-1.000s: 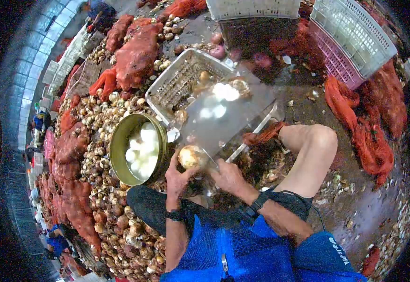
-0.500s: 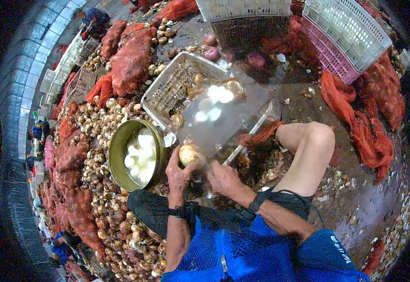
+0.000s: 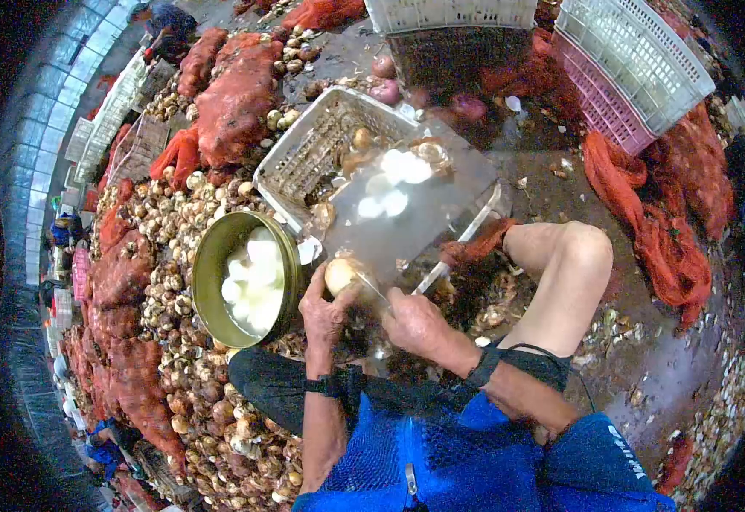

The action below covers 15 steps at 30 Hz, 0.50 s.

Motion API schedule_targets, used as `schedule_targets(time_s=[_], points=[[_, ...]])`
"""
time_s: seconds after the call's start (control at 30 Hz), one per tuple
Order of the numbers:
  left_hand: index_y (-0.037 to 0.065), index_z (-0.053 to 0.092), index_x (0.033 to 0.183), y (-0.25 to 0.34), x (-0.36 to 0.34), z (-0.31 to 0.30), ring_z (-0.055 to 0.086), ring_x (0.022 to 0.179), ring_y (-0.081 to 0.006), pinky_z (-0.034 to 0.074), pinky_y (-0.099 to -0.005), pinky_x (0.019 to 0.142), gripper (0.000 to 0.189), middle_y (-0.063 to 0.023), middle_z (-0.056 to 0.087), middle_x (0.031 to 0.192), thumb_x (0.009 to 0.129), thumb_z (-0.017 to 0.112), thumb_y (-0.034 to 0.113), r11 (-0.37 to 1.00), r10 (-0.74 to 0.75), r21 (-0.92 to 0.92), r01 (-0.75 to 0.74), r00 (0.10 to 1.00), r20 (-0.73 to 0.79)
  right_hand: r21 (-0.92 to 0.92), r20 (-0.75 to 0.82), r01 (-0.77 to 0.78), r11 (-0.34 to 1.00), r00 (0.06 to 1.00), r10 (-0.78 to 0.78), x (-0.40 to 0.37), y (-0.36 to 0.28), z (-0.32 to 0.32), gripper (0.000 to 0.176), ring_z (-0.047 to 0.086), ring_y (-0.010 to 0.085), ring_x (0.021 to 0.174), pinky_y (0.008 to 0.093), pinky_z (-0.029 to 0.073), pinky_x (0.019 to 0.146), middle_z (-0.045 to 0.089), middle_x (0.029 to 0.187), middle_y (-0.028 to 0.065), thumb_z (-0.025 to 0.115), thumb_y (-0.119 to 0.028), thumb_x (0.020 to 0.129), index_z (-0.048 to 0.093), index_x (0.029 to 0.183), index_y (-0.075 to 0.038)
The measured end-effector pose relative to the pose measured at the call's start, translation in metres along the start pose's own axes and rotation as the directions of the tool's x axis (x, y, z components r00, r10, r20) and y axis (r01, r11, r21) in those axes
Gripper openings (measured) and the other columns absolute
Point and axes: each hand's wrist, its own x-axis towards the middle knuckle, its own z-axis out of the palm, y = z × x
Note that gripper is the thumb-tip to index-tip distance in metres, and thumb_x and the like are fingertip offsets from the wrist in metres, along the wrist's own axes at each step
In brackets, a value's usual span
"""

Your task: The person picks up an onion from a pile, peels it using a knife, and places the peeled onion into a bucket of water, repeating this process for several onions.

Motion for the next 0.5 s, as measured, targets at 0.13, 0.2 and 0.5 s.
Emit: schedule_targets(time_s=[0.13,0.2,0.5], points=[[-0.004,0.057,0.125,0.013,-0.003,-0.003,0.066,0.098,-0.0228,0.052,-0.0329,0.086,0.064,-0.0185,0.067,0.111,0.072,0.08,0.023,0.997,0.033,0.065,-0.037,0.998,0.054,-0.116,0.027,-0.033,0.993,0.999,0.036,0.001,0.003,-0.002,0.023,0.061,0.0507,0.074,0.0579,0.047,0.066,0.06,0.072,0.0295,0.056,-0.02,0.087,0.049,0.087,0.002],[-0.004,0.057,0.125,0.011,-0.003,-0.002,0.066,0.099,-0.023,0.052,-0.0328,0.086,0.064,-0.0184,0.067,0.111,0.072,0.08,0.025,0.994,0.059,0.088,-0.065,0.996,0.069,-0.169,0.039,-0.055,0.984,0.997,0.063,0.0,-0.005,-0.004,0.021,0.062,0.0496,0.075,0.0571,0.048,0.066,0.061,0.073,0.029,0.055,-0.018,0.087,0.049,0.087,0.002],[-0.003,0.052,0.131,0.006,0.026,-0.015,0.066,0.102,-0.0331,0.051,-0.0382,0.088,0.073,-0.028,0.065,0.108,0.079,0.073,0.043,0.963,-0.046,0.27,0.008,0.99,0.134,-0.341,0.026,-0.026,0.94,0.999,0.037,0.022,-0.012,0.002,0.012,0.067,0.0442,0.077,0.0527,0.054,0.066,0.065,0.076,0.027,0.053,-0.008,0.084,0.053,0.09,0.002]])
